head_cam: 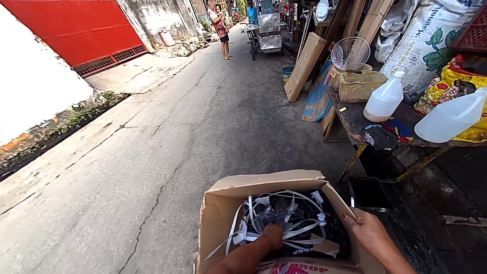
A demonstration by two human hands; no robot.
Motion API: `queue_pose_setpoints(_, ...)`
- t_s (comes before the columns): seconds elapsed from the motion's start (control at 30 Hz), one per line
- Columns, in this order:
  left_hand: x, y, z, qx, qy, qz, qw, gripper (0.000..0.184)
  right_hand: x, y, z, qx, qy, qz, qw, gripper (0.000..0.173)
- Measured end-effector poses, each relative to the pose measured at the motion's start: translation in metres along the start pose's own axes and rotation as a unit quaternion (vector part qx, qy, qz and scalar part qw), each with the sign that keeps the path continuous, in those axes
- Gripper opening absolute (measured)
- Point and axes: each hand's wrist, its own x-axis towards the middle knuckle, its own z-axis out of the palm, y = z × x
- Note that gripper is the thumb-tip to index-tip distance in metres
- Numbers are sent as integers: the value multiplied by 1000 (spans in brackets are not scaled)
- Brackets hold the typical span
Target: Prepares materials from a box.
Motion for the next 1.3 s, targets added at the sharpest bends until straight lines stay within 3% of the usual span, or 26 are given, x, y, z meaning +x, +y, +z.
queue_pose_setpoints(1.3,0,5,1,16,-7,-4,1000,65,-3,7,1,5,-2,6,1000,20)
